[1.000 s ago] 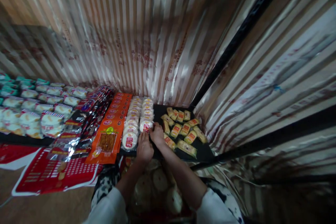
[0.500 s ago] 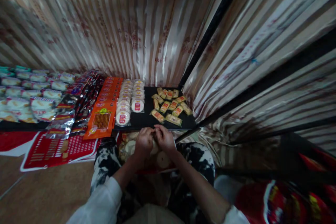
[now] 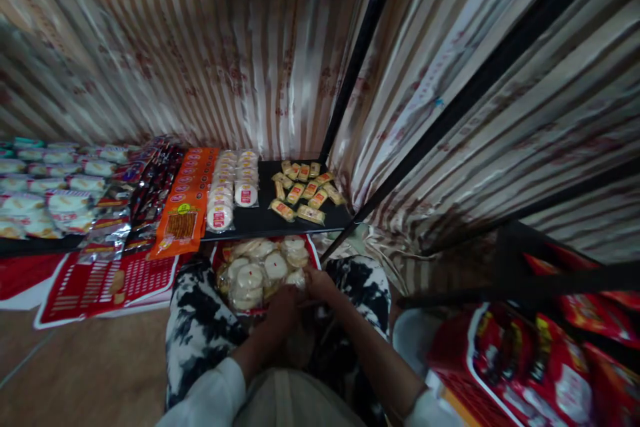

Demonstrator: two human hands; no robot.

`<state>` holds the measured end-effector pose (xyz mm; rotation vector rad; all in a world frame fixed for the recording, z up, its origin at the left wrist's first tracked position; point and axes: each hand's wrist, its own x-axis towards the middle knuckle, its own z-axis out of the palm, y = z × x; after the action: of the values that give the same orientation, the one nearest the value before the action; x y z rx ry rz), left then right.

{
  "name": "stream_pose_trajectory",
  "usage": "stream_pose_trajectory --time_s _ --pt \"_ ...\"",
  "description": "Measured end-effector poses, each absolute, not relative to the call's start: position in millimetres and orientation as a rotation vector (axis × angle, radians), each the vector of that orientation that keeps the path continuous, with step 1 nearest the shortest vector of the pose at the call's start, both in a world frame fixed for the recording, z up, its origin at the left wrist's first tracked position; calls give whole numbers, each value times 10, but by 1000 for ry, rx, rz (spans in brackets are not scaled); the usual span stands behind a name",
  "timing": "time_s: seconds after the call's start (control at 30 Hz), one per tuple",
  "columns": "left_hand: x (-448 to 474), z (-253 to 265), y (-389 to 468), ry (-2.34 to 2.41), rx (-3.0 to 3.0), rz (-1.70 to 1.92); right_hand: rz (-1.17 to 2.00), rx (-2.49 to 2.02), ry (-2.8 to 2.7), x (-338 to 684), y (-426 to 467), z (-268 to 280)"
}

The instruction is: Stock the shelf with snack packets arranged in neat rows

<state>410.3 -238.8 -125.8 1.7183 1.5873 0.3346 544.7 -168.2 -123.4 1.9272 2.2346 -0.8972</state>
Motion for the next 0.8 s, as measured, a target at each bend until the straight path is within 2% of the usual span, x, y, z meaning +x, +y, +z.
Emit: stream_pose_trajectory --time_s 0.43,0.53,0.7,0.8 --pt "4141 -1220 -2460 1614 1755 338 -935 2069 2090 5405 -1745 -1127" --pt "4157 -1183 -2475 1641 1793 429 -1050 2206 2089 5362 -1773 -1087" --pt "4065 -1130 -2444 1661 1786 583 -1453 2373 2068 5336 -1817 -1000" --pt "3916 -1071 -2375 1623 1757 720 -1397 2269 2240 5372 -1807 -849"
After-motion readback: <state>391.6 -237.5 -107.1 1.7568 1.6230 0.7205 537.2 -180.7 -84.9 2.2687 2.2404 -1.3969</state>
